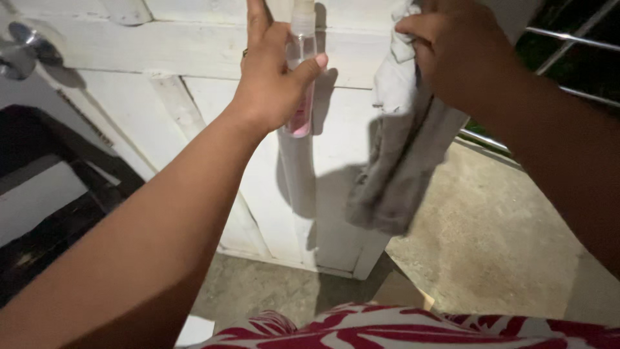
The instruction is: The person sprays a pink liquid from a spray bottle onto a white wooden door and wipes it with a gray cloth. The person repeatedly sprays and wipes the same area around the door handle and lower panels.
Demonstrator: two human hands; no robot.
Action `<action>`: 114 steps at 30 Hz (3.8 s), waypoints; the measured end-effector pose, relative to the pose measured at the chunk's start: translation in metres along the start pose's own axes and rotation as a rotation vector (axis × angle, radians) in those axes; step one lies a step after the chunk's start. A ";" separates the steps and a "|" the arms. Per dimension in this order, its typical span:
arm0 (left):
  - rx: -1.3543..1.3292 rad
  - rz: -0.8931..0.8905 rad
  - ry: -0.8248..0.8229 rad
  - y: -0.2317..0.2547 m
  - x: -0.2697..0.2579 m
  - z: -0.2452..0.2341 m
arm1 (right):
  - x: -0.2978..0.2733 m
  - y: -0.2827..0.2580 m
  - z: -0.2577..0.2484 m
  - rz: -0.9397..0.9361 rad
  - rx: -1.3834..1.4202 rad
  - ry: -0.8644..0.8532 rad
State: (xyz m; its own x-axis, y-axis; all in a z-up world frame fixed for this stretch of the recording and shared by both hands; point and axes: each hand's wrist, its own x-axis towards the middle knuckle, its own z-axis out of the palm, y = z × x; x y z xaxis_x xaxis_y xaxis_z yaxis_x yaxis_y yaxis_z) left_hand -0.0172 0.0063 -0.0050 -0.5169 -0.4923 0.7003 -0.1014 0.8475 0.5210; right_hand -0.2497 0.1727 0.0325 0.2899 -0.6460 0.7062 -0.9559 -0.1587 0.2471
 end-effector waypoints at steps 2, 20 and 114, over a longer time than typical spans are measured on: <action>0.016 0.000 -0.006 -0.001 -0.004 0.002 | 0.000 0.003 0.003 0.009 0.013 -0.040; -0.018 0.150 0.051 -0.012 0.002 0.012 | -0.006 0.013 0.012 -0.014 0.158 0.025; 0.271 0.030 -0.210 0.060 -0.006 0.051 | -0.039 0.054 -0.046 0.563 0.048 -0.081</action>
State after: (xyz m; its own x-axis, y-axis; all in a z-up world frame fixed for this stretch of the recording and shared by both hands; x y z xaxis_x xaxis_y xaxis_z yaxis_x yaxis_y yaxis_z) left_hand -0.0634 0.0701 -0.0028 -0.6839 -0.4383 0.5832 -0.2907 0.8970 0.3331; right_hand -0.3107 0.2238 0.0484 -0.2680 -0.6958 0.6663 -0.9634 0.1944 -0.1844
